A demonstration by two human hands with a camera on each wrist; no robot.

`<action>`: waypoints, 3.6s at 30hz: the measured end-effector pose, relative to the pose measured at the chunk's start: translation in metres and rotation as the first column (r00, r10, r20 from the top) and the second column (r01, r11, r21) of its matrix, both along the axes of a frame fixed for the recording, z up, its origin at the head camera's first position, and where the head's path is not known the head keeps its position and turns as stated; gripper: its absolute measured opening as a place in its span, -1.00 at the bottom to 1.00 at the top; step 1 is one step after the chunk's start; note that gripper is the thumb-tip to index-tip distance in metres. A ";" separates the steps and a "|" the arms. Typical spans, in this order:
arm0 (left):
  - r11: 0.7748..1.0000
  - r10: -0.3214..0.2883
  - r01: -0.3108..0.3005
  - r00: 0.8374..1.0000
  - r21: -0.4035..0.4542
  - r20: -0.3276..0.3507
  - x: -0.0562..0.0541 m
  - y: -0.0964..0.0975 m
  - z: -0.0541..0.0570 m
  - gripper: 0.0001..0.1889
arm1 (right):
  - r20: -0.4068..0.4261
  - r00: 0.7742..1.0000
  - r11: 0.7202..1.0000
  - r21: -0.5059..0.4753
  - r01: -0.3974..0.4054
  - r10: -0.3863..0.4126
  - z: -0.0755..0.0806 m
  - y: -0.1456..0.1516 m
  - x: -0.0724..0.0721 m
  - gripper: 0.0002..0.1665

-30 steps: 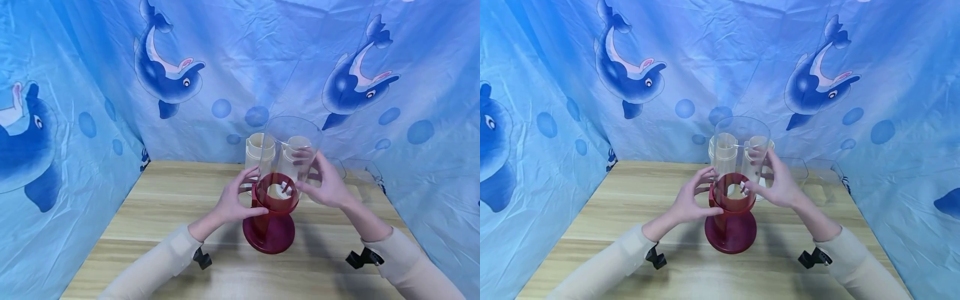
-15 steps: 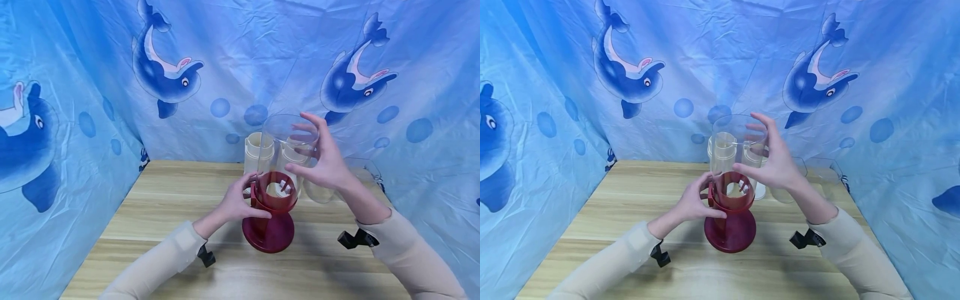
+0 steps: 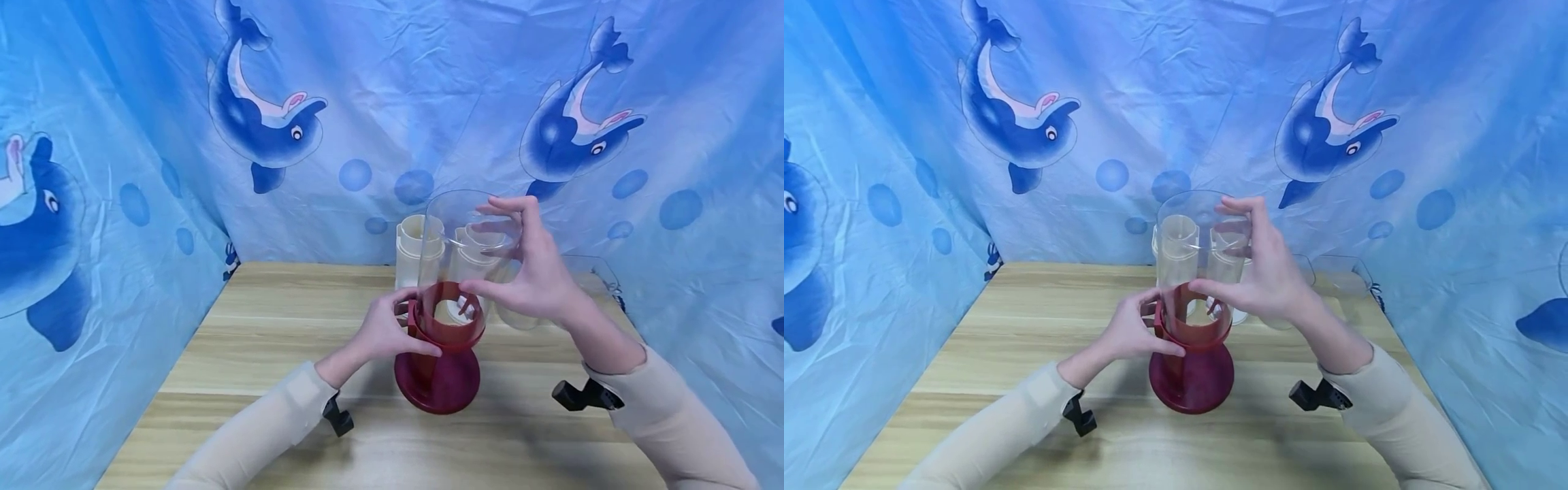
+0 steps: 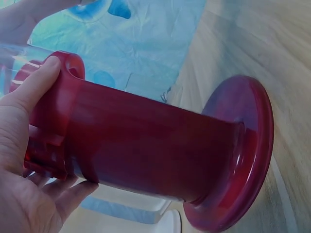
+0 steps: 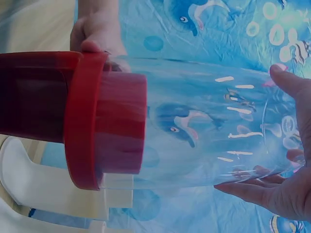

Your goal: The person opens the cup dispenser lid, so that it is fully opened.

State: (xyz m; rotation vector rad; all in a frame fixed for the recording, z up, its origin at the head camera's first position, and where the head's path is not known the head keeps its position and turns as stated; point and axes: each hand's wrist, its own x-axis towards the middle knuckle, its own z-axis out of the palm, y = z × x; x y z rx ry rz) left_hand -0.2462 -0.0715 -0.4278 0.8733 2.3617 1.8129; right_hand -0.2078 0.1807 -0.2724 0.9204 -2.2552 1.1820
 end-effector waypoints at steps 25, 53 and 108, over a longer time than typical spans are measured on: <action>0.999 -0.034 0.034 0.999 -0.005 -0.027 -0.005 0.000 -0.002 -0.02 | 0.088 0.996 0.996 -0.087 0.016 -0.008 0.007 0.002 -0.004 0.20; 0.999 -0.019 0.017 0.998 -0.030 -0.067 -0.004 -0.002 0.000 0.01 | 0.132 0.991 0.997 -0.065 0.041 -0.032 0.016 0.002 -0.009 0.18; 0.999 -0.026 0.025 0.999 -0.024 -0.043 -0.003 -0.003 -0.003 0.03 | 0.103 0.994 0.994 -0.105 0.036 -0.025 0.029 0.009 -0.010 0.20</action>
